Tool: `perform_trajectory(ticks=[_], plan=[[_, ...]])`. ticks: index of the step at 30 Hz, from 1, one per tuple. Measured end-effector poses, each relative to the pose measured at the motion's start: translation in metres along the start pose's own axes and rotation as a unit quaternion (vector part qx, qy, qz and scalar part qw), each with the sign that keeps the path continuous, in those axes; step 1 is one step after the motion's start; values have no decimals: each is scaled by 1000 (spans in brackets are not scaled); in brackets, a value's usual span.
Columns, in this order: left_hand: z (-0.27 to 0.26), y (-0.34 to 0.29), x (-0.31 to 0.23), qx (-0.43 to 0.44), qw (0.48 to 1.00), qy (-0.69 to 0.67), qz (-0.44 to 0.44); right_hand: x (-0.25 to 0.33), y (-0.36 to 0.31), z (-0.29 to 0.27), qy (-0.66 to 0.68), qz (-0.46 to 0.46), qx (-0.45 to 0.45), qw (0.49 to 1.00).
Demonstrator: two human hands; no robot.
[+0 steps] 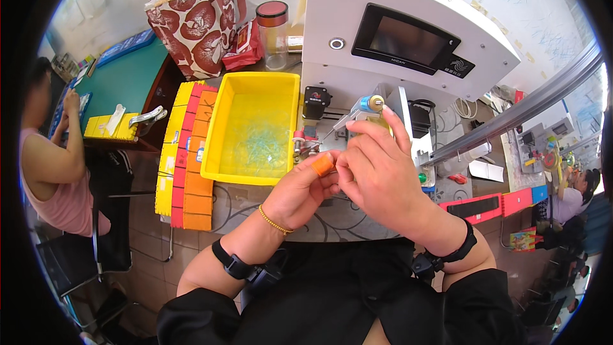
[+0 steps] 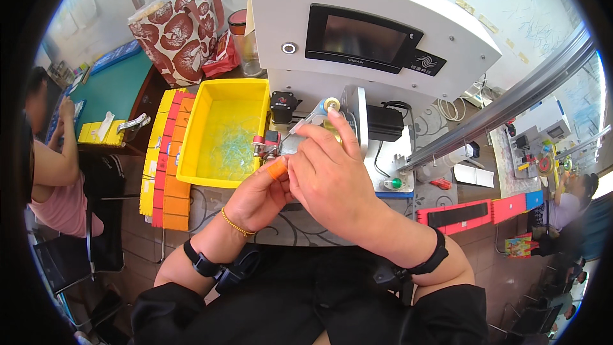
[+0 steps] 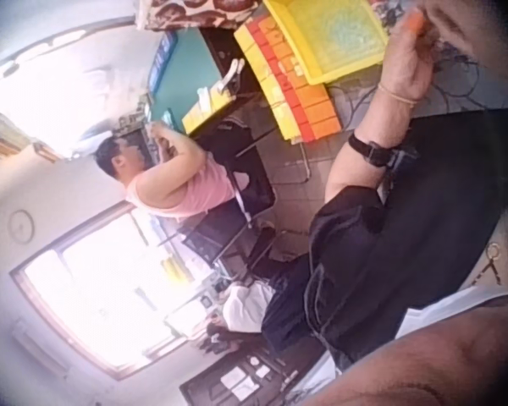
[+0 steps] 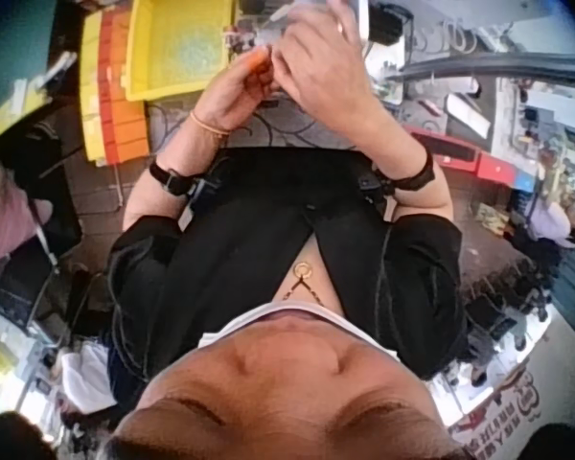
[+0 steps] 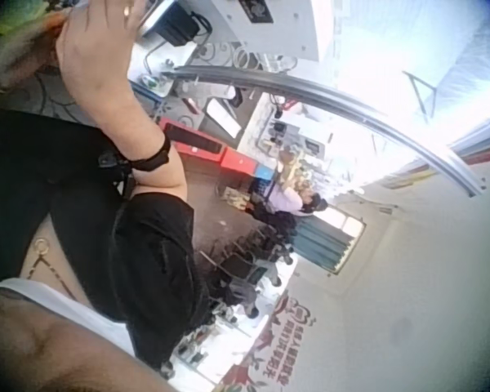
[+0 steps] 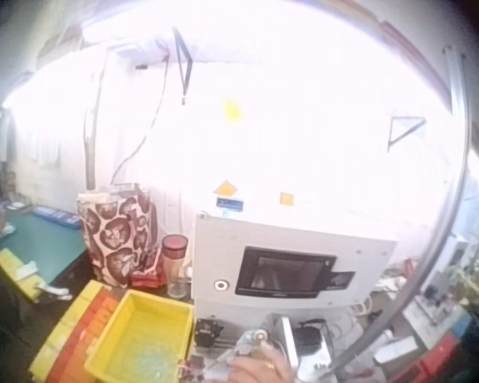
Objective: The person assembles small metal and plastic components by hand at a workstation, using tweezers to manipulate parts and a dispensing bottle to apply adhesive, then measures the assembled components with a caliper.
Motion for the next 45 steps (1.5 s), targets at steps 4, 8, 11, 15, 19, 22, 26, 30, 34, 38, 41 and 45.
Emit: perform_trajectory(ticks=[4, 8, 11, 15, 19, 22, 26, 30, 34, 38, 41, 45], plan=[[-18, -2, 6, -63, 998, -13, -20, 1, -5, -6, 14, 4, 8, 1000], [-19, -3, 6, -95, 995, -27, -26, -7, -10, -8, 18, 23, 10, 1000], [-16, 3, 10, -102, 993, -53, -25, -10, -10, -11, 17, 28, 9, 999], [-14, 9, 13, -111, 990, -84, -8, -15, -4, -12, -9, 38, 2, 999], [-8, 16, 17, -112, 986, -123, 4, -19, 1, -9, -1, 56, 26, 998], [-3, 20, 16, -105, 985, -132, 17, -18, 2, -4, -1, 57, 36, 998], [7, 22, 14, -65, 983, -173, 15, -19, 1, 0, -1, 57, 47, 997], [7, 24, 14, -40, 984, -173, 6, -19, 2, 2, -9, 59, 50, 997], [5, 25, 16, -33, 983, -183, -3, -20, 3, 4, -19, 65, 47, 997], [2, 27, 16, -49, 984, -173, -3, -19, 4, 5, -24, 65, 55, 996], [1, 28, 16, -43, 987, -154, 0, -18, 4, 4, -21, 62, 48, 997], [-11, 19, 17, -55, 998, -23, 2, -20, 2, 6, -22, 61, 46, 997]])
Point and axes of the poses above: each hand's wrist, its own y-axis towards the middle knuckle, its own z-axis out of the palm, x = y × z, the point moved 8 cm from there along y, towards the middle knuckle, and after that the axes turned 6 degrees about -x, right-handed, at the moved point
